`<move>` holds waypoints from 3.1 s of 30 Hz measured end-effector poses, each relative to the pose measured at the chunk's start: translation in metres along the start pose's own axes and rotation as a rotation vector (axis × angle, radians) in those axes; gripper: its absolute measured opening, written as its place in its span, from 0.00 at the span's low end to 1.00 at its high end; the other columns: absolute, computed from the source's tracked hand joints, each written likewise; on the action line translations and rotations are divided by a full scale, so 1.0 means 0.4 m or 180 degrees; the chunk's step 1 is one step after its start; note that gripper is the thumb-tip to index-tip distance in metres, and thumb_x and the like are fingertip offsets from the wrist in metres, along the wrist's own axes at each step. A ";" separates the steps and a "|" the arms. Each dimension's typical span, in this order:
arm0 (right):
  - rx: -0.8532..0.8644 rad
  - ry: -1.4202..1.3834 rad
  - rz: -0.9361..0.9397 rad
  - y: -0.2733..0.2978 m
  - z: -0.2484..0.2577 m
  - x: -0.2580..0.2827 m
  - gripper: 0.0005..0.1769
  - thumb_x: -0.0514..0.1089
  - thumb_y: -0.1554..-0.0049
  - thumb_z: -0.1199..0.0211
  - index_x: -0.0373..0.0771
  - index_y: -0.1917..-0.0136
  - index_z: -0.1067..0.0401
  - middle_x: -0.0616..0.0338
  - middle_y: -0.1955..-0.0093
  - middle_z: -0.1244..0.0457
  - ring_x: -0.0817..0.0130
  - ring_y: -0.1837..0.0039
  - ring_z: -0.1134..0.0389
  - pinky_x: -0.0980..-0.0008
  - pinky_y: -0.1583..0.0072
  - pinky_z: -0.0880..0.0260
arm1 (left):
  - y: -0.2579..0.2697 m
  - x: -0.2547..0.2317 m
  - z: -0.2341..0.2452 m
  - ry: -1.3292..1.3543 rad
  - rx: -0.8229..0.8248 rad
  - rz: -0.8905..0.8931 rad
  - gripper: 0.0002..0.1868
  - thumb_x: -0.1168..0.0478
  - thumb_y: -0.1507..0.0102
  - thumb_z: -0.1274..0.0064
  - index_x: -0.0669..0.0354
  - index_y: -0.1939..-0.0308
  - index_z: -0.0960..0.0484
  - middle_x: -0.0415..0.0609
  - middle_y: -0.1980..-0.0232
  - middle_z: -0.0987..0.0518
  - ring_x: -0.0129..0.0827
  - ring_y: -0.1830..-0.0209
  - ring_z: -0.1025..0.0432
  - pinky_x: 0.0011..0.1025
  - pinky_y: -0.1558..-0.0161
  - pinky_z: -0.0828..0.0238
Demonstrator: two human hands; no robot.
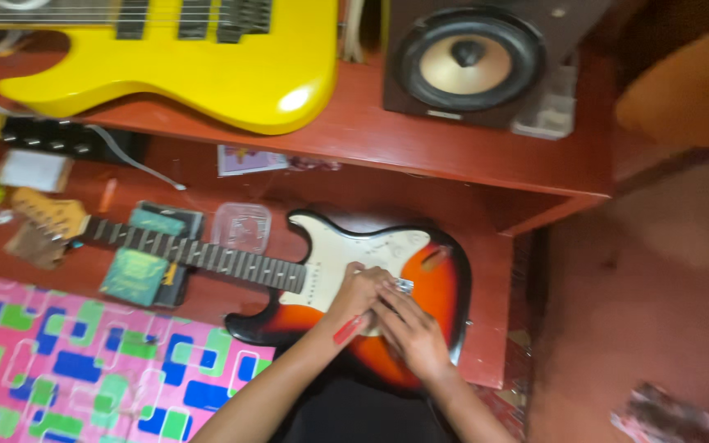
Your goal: The person uses a screwdriver to adjust the bridge saddles on a sunburst electric guitar. They repeatedly tighten and loosen screws on the bridge while the guitar rests on a wooden shelf.
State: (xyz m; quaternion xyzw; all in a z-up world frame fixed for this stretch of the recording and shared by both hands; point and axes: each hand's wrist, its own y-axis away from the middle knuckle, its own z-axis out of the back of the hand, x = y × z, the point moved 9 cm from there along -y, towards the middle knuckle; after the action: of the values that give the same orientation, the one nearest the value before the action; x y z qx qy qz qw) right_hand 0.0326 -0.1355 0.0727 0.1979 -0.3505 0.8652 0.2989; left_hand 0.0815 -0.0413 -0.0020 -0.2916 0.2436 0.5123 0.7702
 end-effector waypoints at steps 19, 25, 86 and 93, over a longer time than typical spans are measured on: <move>-0.2185 -0.2194 -0.3160 0.188 0.075 -0.240 0.08 0.32 0.39 0.40 0.32 0.46 0.35 0.39 0.50 0.31 0.49 0.44 0.23 0.62 0.45 0.18 | -0.017 -0.019 0.037 -0.0068 0.0292 -0.0461 0.04 0.62 0.33 0.44 0.56 0.58 0.15 0.43 0.59 0.19 0.38 0.59 0.25 0.38 0.52 0.37; -0.1987 -0.2275 -0.3016 0.190 0.062 -0.228 0.10 0.33 0.40 0.39 0.32 0.45 0.34 0.40 0.49 0.30 0.50 0.46 0.22 0.63 0.50 0.17 | -0.037 -0.025 -0.036 -0.1470 0.1415 -0.1270 0.23 0.75 0.44 0.44 0.58 0.45 0.23 0.50 0.53 0.23 0.44 0.65 0.23 0.42 0.55 0.28; -0.2301 0.0393 -0.3493 0.160 -0.008 0.053 0.19 0.43 0.31 0.54 0.29 0.55 0.27 0.47 0.57 0.29 0.56 0.56 0.23 0.65 0.54 0.19 | 0.085 -0.028 0.114 -0.0012 0.0234 -0.0884 0.05 0.59 0.35 0.41 0.52 0.58 0.12 0.43 0.63 0.17 0.38 0.60 0.25 0.45 0.46 0.40; -0.2421 0.0245 -0.3107 0.132 -0.002 0.054 0.19 0.41 0.31 0.53 0.29 0.59 0.29 0.42 0.59 0.31 0.52 0.55 0.24 0.61 0.55 0.18 | 0.068 -0.029 0.089 0.0019 0.0231 -0.0892 0.03 0.59 0.38 0.38 0.49 0.61 0.11 0.41 0.67 0.19 0.35 0.60 0.25 0.50 0.43 0.38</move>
State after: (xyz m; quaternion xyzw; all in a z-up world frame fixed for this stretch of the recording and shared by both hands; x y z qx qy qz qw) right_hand -0.0183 -0.1572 0.0582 0.1836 -0.4923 0.4498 0.7222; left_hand 0.0547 -0.0157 0.0257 -0.2963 0.2212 0.3898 0.8434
